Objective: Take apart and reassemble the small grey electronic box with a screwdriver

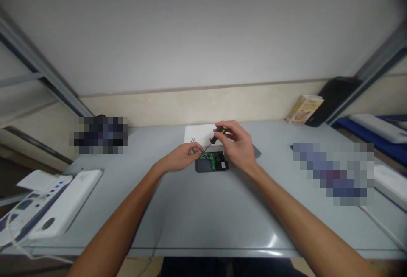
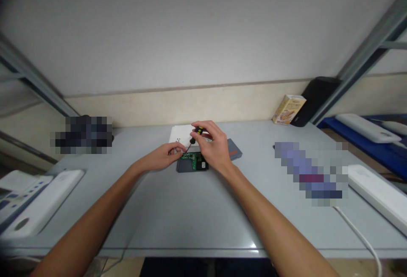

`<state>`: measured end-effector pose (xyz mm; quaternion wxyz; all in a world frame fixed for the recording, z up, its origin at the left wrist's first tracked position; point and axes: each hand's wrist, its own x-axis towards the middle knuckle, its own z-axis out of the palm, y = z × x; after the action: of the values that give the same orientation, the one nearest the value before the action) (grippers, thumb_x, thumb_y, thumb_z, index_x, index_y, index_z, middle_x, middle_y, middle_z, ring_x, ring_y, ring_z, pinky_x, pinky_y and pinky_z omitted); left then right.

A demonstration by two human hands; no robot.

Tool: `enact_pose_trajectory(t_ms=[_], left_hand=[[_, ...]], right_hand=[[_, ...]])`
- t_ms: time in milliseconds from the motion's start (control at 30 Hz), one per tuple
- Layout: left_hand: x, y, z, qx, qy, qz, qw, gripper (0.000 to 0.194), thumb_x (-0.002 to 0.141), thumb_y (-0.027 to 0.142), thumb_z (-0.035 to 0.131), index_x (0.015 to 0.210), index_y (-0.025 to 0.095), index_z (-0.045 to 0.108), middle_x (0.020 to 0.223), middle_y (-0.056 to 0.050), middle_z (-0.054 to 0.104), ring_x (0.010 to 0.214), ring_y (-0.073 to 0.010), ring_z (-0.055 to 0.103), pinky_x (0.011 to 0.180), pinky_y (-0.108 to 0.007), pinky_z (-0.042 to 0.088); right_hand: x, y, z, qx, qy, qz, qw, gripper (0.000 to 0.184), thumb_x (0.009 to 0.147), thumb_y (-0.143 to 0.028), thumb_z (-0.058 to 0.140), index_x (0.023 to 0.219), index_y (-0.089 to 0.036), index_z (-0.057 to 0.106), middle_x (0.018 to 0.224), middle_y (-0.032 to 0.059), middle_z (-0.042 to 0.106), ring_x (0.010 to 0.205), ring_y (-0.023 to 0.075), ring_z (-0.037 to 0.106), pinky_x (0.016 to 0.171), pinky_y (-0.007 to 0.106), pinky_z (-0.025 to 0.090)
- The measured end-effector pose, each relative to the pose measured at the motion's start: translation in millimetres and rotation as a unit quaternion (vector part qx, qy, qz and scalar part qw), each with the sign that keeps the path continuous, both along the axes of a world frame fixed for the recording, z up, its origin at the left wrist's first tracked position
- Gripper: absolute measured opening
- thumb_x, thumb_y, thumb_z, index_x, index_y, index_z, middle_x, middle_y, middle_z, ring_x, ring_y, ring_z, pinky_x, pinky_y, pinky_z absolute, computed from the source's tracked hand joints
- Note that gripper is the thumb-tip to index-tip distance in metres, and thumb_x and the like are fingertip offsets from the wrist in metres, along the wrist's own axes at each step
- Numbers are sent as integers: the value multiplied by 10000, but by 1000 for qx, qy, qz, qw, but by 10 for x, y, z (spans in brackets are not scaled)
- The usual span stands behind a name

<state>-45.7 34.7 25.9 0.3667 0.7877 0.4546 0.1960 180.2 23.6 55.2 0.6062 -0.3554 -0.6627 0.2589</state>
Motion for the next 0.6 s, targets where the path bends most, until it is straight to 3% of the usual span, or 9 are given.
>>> enact_pose_trajectory(t_ms=[333,600], left_hand=[[30,-37,75,-5,11,1,1000,300,986,344,513,1115,153,706,820,-10,596,708,-143,511,667,-245,403],[34,-30,20,14,4,-3,1000,268,983,309,514,1098,161,704,836,-4,605,698,-138,504,659,-241,392]], right_hand=[[-4,31,-28,-13,16,-1,1000,167,899,-301,722,1061,-269,747,1073,44,697,926,181,692,802,334,625],[-8,6,-13,-14,10,15,1000,160,897,-257,732,1055,-275,747,1058,28,695,924,165,692,779,297,609]])
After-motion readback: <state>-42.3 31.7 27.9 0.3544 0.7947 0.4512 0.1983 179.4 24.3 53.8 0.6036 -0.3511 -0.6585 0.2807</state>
